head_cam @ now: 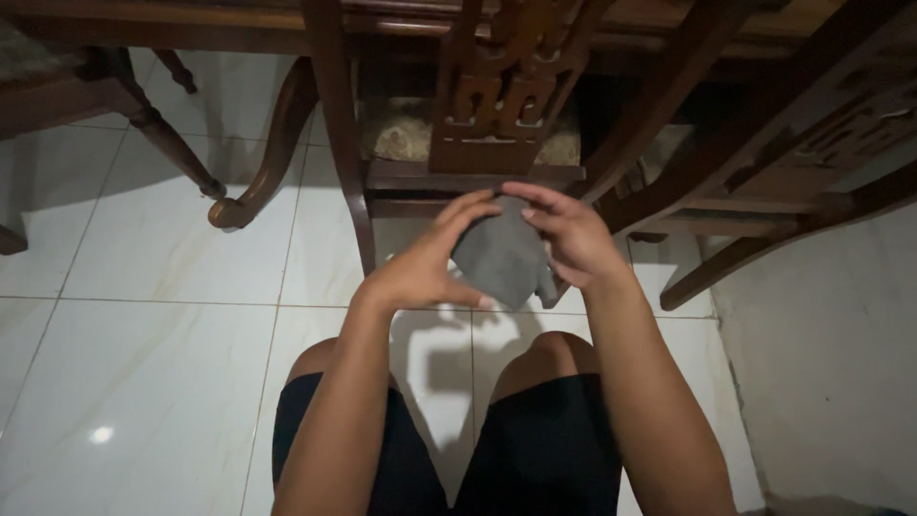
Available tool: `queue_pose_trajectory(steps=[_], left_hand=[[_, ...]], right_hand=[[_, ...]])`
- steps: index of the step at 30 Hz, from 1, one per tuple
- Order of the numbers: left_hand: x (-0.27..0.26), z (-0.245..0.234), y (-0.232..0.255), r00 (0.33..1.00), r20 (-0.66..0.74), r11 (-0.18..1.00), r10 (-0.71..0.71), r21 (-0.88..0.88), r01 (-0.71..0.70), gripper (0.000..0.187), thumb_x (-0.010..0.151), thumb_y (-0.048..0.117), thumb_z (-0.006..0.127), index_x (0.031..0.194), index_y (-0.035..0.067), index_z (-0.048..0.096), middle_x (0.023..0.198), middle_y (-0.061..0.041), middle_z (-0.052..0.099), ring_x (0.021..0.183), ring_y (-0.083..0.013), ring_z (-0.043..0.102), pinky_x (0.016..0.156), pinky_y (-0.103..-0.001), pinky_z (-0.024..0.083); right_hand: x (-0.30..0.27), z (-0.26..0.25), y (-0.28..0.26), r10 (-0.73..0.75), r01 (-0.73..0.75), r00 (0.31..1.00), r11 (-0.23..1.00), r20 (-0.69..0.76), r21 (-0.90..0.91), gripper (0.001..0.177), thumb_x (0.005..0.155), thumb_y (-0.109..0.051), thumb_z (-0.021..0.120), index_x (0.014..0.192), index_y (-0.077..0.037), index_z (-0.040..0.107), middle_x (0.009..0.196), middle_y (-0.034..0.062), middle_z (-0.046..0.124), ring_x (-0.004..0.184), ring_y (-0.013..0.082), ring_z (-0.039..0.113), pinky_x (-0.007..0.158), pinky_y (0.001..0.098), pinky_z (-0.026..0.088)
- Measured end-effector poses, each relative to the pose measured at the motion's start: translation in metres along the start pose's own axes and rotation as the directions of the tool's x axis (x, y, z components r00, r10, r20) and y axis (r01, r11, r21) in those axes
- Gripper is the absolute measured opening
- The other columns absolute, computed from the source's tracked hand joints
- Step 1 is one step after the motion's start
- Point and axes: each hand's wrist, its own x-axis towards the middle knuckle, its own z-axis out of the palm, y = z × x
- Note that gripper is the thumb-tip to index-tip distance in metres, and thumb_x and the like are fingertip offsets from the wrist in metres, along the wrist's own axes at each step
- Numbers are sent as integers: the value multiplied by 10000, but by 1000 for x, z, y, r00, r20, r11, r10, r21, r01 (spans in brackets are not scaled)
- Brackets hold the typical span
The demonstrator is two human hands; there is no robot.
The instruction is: The person wipes the back and seat of a wooden chair with a gray cloth, then moves to a wooden table and wipes its surface. The person folds the cloth between sections and continues wiping around items on the table.
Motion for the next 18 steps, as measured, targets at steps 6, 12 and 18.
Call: queue_pose_trajectory(steps=[6,12,18], left_hand=[[0,12,-22,966,-250,998,59,34,-52,551,712,39,772,1245,104,647,1402,-135,567,1281,-321,581,1041,-400,507],[7,9,-18,864,-499,993,-71,-115,15,265,860,10,614,1114,42,684,962,-142,736,887,-265,730,788,-369,551],[13,7,1,822,-548,979,-152,34,203,206,838,185,747,990,49,713,766,-140,694,696,-282,701,631,-390,511]], right_hand=[[3,-8,0,33,-28,999,989,-31,147,391,976,-22,513,1343,-35,645,1200,125,715,1042,213,701,927,343,587],[-3,6,0,93,-93,990,996,-109,-2,354,1019,-110,568,1349,-54,685,1115,96,694,953,168,668,859,326,563],[-10,29,4,-386,303,922,669,30,-679,399,987,-242,705,1356,-95,681,1143,133,624,995,178,609,866,345,537]])
